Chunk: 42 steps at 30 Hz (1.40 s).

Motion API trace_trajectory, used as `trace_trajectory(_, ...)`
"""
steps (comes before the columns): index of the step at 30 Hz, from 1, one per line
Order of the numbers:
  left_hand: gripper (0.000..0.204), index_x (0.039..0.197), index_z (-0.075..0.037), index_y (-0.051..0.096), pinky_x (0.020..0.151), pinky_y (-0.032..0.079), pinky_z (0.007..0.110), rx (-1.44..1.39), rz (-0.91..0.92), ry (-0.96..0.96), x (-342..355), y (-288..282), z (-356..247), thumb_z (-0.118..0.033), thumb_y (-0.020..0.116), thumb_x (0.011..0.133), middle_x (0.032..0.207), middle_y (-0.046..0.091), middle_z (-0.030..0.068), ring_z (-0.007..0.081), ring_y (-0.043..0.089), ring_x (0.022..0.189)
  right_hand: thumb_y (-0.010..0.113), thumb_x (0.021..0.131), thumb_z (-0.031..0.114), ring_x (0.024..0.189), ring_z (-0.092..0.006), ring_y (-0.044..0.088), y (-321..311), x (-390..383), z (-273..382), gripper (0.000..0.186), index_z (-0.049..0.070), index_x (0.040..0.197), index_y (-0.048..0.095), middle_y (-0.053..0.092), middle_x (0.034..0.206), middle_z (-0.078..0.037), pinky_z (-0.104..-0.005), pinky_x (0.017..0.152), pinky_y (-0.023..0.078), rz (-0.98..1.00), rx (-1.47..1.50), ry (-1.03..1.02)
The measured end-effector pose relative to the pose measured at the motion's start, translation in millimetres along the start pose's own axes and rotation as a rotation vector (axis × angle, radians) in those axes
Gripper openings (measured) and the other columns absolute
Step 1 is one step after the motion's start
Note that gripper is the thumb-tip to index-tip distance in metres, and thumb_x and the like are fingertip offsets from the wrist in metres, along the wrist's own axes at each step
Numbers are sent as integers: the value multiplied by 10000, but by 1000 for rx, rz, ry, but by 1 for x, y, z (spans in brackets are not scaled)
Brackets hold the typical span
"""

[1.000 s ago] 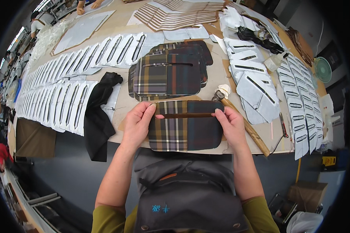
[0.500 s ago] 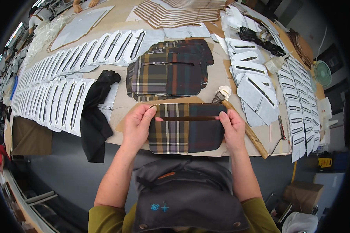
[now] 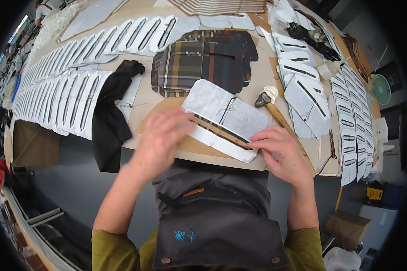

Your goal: The recorder is assembling leather parts, applying adhesive and using a hammer to bond edges for a zipper opening.

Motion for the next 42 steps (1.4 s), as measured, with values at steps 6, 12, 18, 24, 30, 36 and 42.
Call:
trace_trajectory(6,189,1011,-65,760,902,470,393,-277,-118,-141,1,38,-28,-7,739,833,1033,710,58,254,652,998,709,862,7,803,-273,710,37,27,8,196,35,1051,666,721,919,-115,-347,706,574,-88,257,280)
trace_trajectory(12,115,886,-86,783,810,457,366,-193,-209,-183,1,48,-28,-77,815,777,923,698,7,216,626,906,730,847,30,767,-269,716,58,36,4,168,60,994,654,719,822,-92,-383,663,568,-89,139,232)
trace_trajectory(18,119,873,-96,782,814,453,363,-175,-192,-170,1,48,-28,-75,816,761,926,697,-10,219,621,916,733,801,25,739,-294,689,59,47,14,139,54,921,668,700,790,-101,-410,650,550,-58,-35,103)
trace_trajectory(24,120,875,-85,767,823,452,366,-184,-183,-149,4,47,-30,-74,814,766,946,691,-3,231,615,930,722,792,16,731,-301,679,61,43,16,135,42,918,682,694,778,-107,-416,648,546,-113,-62,35)
trace_trajectory(30,100,903,-82,739,846,454,363,-165,-169,-144,0,48,-31,-114,779,818,984,665,2,228,609,966,733,844,28,690,-242,714,61,30,-2,154,31,994,701,734,806,-108,-335,607,559,-157,184,263)
trace_trajectory(36,111,932,-89,734,844,450,365,-140,-132,-155,4,50,-29,-116,769,830,1008,663,3,228,604,977,729,867,29,683,-190,734,62,38,-9,136,25,1000,700,751,818,-110,-294,605,566,-127,284,402)
trace_trajectory(42,110,918,-82,731,866,445,376,-130,-90,-132,8,45,-30,-123,770,823,1023,669,3,233,601,1004,722,832,11,686,-230,715,65,45,6,118,39,935,673,694,820,-97,-342,609,561,-140,193,333)
Point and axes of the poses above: each hand's wrist, its own x-axis towards the middle knuckle, its own y-axis out of the palm, z = x × y, the point moved 6 cm from there along x, towards the middle knuckle
